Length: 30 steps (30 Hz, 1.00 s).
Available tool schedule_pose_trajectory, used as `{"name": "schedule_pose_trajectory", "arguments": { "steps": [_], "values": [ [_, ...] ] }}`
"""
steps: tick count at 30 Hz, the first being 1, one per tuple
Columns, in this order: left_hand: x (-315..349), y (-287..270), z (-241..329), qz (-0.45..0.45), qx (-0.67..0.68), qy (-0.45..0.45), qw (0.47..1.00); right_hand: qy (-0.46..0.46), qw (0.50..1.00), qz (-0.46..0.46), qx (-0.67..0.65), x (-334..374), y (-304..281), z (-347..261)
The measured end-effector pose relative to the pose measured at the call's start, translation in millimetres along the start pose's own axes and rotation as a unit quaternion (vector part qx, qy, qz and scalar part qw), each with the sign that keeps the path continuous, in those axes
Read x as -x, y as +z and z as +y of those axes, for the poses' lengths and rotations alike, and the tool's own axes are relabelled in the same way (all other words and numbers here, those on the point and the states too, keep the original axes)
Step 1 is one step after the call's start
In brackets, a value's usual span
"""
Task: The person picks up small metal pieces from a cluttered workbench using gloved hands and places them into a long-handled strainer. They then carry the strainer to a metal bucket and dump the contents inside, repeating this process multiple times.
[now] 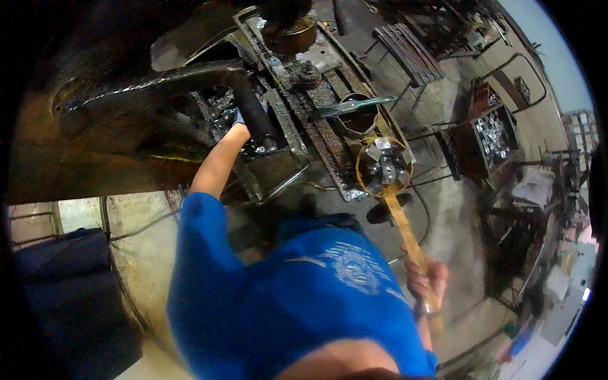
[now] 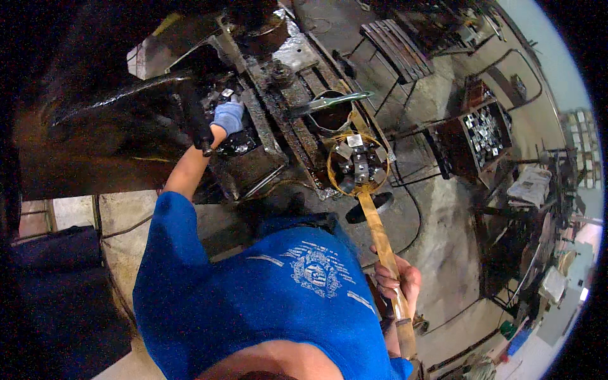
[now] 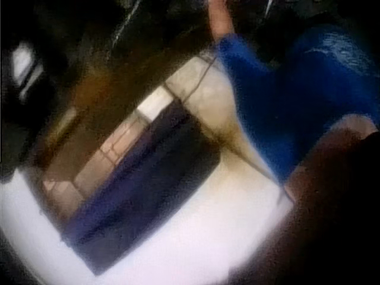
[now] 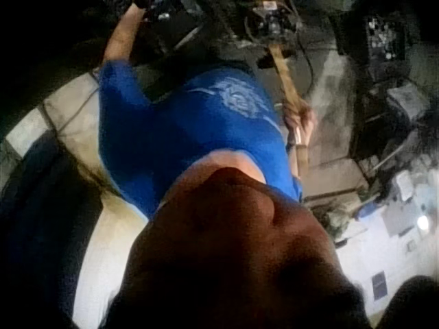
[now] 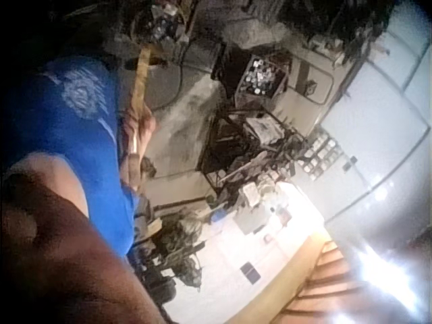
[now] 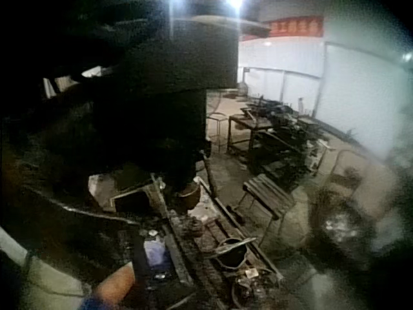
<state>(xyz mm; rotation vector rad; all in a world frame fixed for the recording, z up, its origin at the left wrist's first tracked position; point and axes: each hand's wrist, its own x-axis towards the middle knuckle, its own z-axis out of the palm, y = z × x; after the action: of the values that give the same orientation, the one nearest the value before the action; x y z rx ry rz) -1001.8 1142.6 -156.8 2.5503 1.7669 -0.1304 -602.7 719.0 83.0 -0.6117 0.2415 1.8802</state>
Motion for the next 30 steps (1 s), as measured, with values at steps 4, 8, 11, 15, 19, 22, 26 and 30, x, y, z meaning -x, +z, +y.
{"name": "schedule_pose_trajectory", "arguments": {
  "steps": [4, 8, 11, 15, 19, 22, 26, 30],
  "values": [
    [-28, 3, 4, -0.102, -0.183, -0.019, 0.978, 0.025, 0.999, -0.016, -0.042, -3, -8, -3],
    [-16, -62, 20, -0.074, -0.136, 0.067, 0.986, 0.004, 0.995, 0.021, -0.095, 2, -2, 7],
    [-14, -70, 22, -0.084, -0.131, 0.032, 0.987, 0.019, 0.997, -0.023, -0.074, -4, -2, 6],
    [-7, -71, 23, -0.062, -0.092, 0.042, 0.993, 0.002, 0.998, -0.030, -0.064, -5, -8, 7],
    [4, -82, 24, -0.008, 0.011, -0.027, 1.000, 0.012, 0.998, -0.037, -0.056, -5, -3, 5],
    [13, -75, 4, 0.066, 0.092, -0.057, 0.992, 0.013, 0.998, -0.033, -0.042, -5, -3, 3],
    [49, -97, 4, 0.170, 0.275, -0.075, 0.943, 0.003, 1.000, -0.003, -0.026, -3, 2, 4],
    [92, -158, 66, 0.158, 0.483, -0.044, 0.860, 0.017, 0.999, 0.024, -0.026, -3, 4, 2]
  ]
}}
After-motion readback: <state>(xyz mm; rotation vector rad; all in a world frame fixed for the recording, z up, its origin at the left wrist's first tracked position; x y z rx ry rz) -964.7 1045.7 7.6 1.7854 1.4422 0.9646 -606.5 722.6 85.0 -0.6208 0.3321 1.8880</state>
